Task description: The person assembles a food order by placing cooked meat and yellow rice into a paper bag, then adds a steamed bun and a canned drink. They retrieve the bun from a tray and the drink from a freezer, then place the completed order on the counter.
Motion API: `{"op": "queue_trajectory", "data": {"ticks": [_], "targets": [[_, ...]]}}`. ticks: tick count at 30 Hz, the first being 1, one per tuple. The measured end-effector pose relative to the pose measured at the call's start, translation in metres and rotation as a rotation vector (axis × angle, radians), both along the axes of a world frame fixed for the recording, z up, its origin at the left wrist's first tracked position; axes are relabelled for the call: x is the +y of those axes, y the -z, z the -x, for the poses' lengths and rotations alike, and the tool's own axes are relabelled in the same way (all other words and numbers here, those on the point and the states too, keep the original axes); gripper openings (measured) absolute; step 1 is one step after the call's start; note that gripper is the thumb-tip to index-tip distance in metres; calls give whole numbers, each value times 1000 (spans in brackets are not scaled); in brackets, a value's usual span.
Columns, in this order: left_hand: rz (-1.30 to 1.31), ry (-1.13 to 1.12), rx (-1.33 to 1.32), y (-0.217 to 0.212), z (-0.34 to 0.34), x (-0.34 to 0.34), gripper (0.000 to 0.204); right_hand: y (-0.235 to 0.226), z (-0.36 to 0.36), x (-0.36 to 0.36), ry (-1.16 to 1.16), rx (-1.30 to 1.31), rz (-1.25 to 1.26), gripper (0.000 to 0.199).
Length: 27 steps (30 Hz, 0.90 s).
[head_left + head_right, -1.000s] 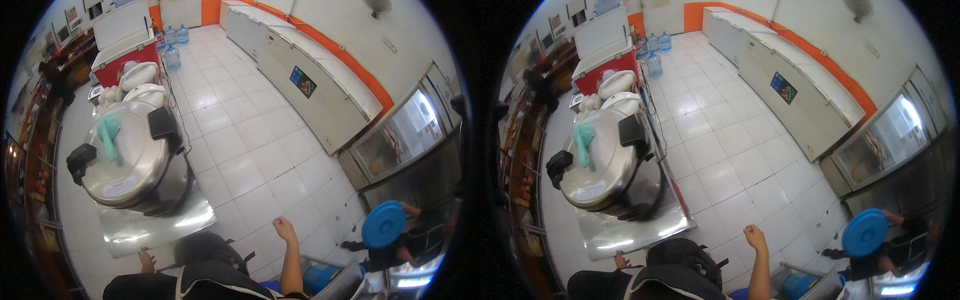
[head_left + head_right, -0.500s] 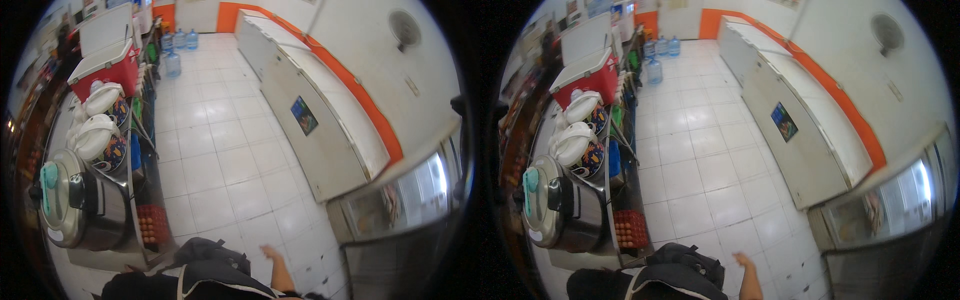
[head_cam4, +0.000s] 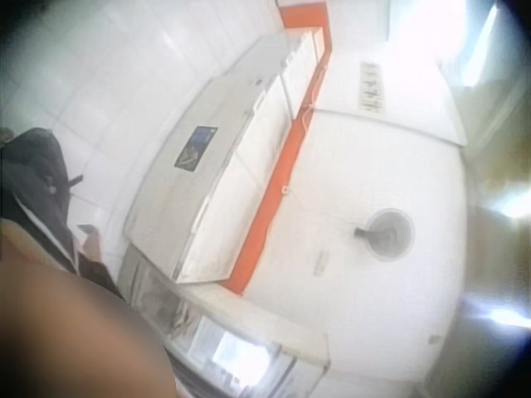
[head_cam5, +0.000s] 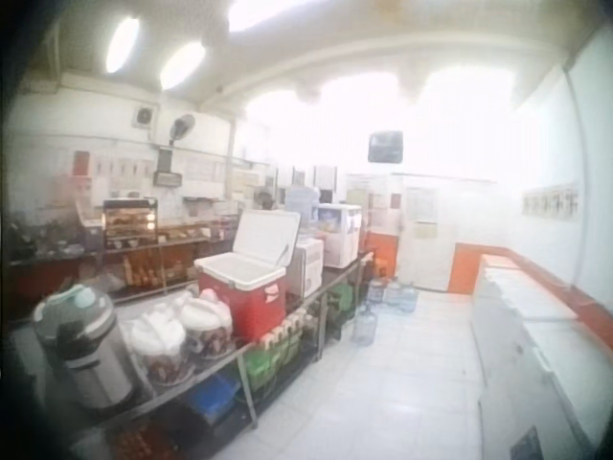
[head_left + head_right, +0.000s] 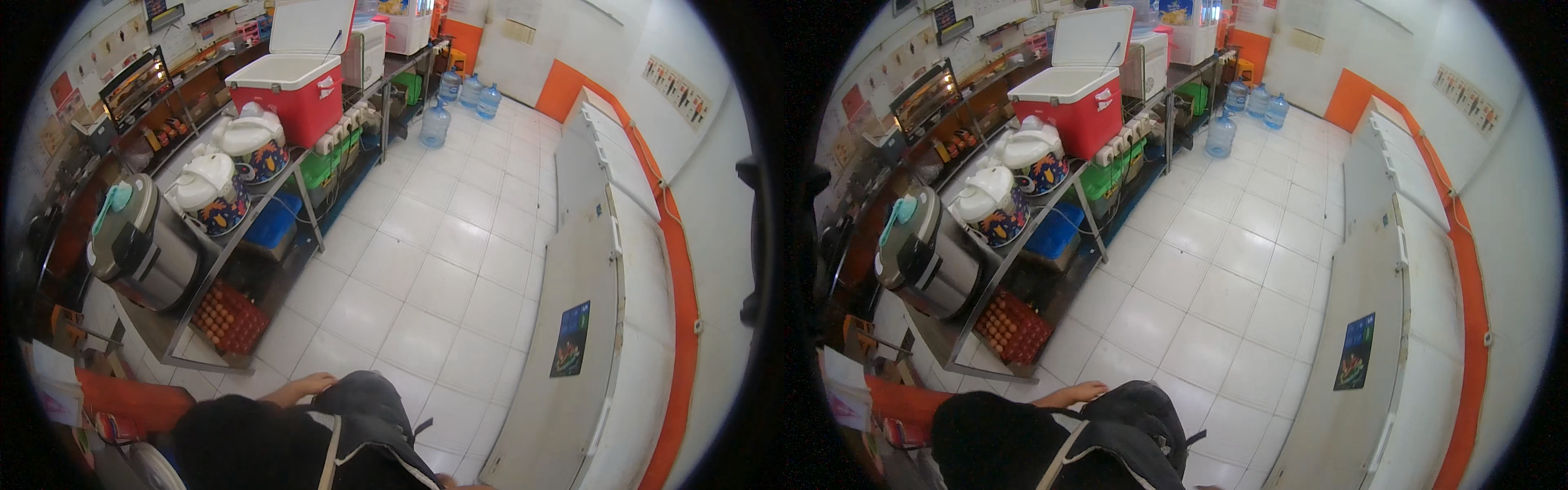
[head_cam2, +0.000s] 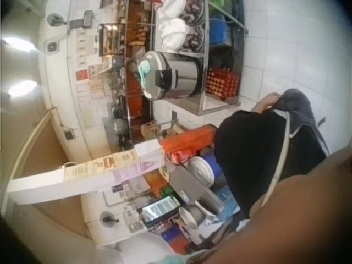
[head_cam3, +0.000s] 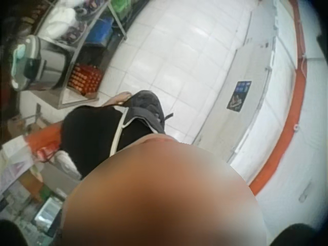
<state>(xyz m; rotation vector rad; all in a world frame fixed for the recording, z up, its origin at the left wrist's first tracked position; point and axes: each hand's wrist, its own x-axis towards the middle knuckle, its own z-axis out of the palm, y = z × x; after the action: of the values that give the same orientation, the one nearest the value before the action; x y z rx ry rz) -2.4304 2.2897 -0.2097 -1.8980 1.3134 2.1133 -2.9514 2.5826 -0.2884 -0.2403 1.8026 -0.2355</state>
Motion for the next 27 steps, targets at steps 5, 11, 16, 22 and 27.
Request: {"op": "queue_trajectory", "data": {"ticks": [5,11,16,22,27], "targets": [[171,12,60,-12,126,-55,62,39,242,-230,-566,409,155,55],[-375,-246,380,-22,228,-139,49,15,273,-452,-253,65,497,59],[-402,-161,325,-53,295,-265,47,-19,239,-440,-196,-79,204,61],[-303,-19,216,-52,406,-462,45,-53,315,-507,285,-97,242,56],[-223,64,195,-53,522,-607,43,-50,435,-624,325,25,120,56]]}}
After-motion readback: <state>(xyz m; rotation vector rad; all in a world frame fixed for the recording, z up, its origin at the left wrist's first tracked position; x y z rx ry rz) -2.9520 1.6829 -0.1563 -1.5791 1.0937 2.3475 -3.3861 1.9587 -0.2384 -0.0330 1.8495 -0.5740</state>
